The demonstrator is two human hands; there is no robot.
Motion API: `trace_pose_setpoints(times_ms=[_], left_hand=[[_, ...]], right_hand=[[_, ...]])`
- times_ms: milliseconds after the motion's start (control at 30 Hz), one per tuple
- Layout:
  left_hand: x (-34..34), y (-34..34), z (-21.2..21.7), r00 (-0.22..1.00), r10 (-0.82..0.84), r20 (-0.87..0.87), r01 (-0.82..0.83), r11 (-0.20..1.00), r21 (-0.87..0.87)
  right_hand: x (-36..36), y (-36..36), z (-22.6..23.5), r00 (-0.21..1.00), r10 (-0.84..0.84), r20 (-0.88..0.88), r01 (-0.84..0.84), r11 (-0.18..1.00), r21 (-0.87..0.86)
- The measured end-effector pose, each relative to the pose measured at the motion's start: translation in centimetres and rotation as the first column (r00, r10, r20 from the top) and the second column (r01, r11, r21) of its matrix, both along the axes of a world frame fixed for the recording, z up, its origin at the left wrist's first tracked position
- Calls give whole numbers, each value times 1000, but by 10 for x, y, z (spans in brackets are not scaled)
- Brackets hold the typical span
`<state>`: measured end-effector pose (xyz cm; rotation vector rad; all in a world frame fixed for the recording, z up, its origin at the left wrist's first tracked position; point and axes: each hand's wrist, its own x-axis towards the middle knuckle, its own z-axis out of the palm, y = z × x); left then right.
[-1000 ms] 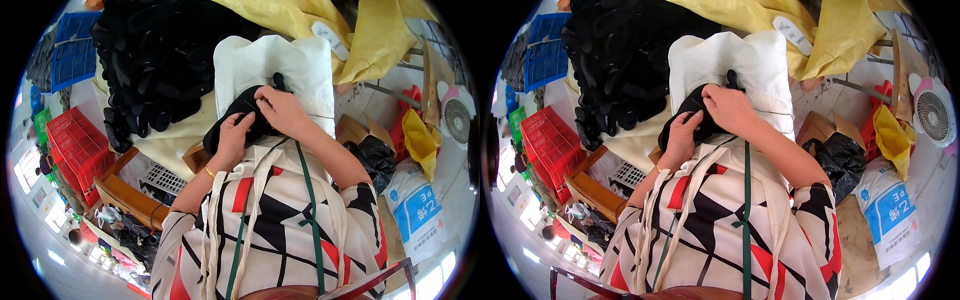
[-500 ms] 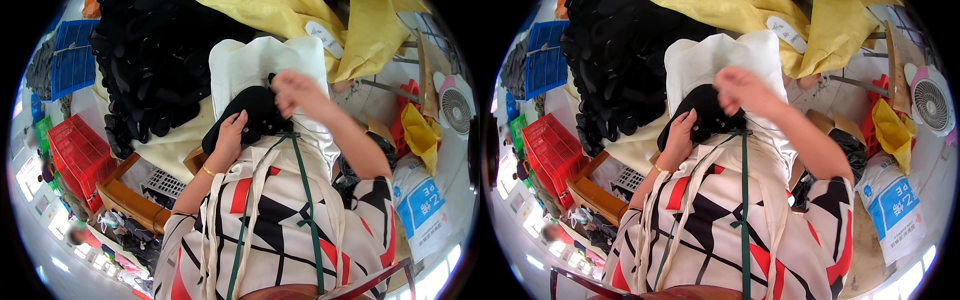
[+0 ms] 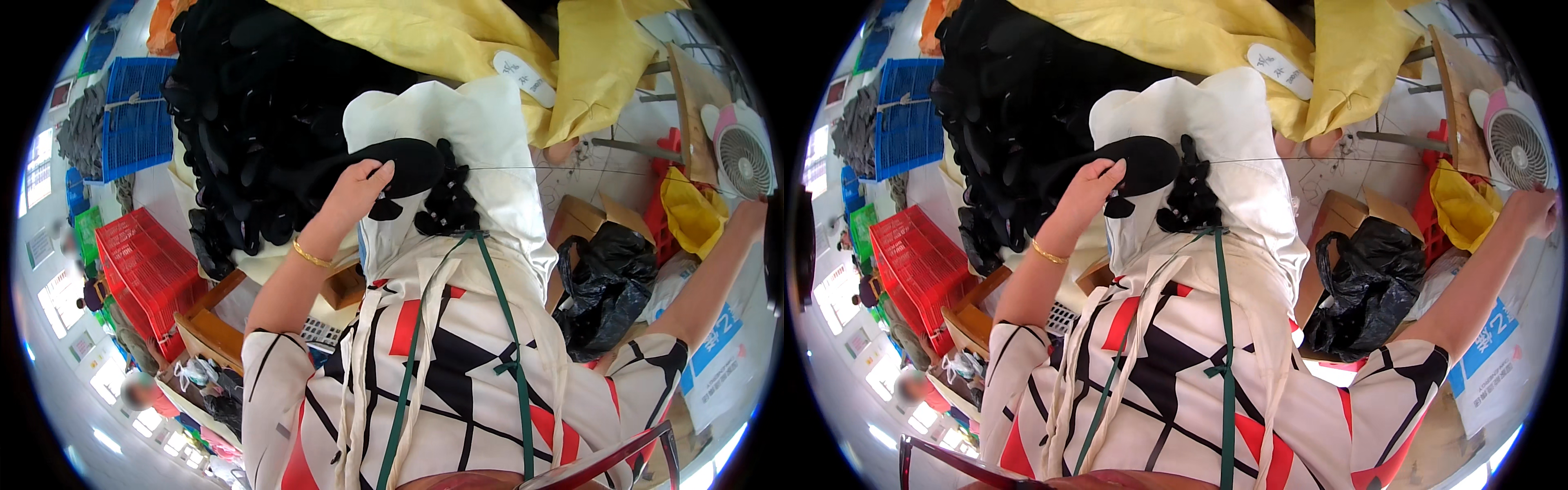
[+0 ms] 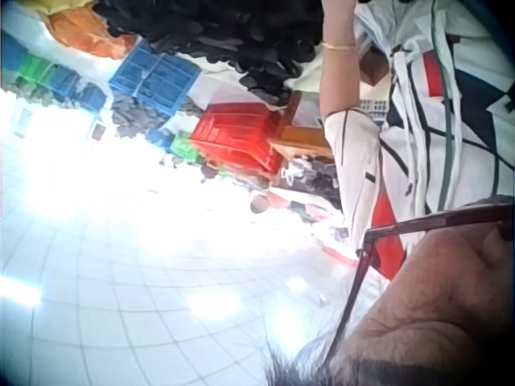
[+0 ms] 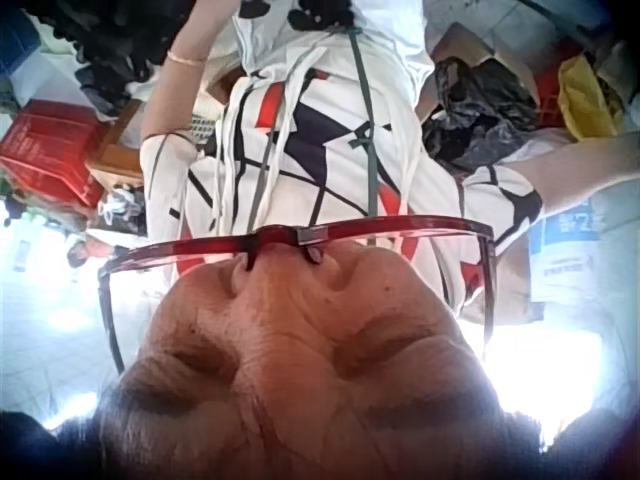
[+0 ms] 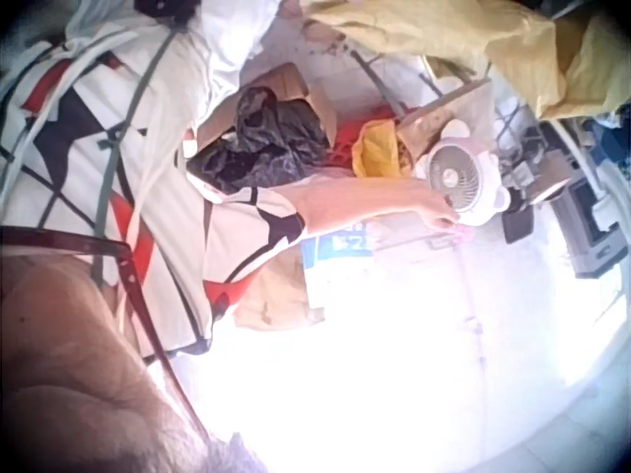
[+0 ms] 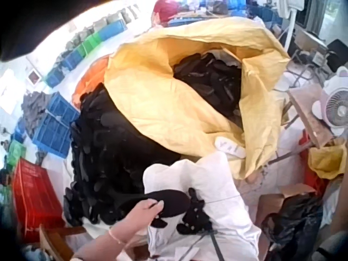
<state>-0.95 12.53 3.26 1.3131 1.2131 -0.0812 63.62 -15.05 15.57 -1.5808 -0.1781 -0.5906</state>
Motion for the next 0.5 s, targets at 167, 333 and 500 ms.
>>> trace_pose_setpoints(times_ms=[167,333,500], left_hand=[[38,30,12,858,-512,-40,491,796,353],[79,22,9,360,-930,-77,924,344,169],[78,-3,-13,545,-838,27,817,538,208]], right_hand=[[-2,-60,-23,983,-158,90,174,962,-212],[11,-120,-63,989,-146,-36,117,896,-429],[-40,-71,-128,975,129,-183,-186,921,-341]])
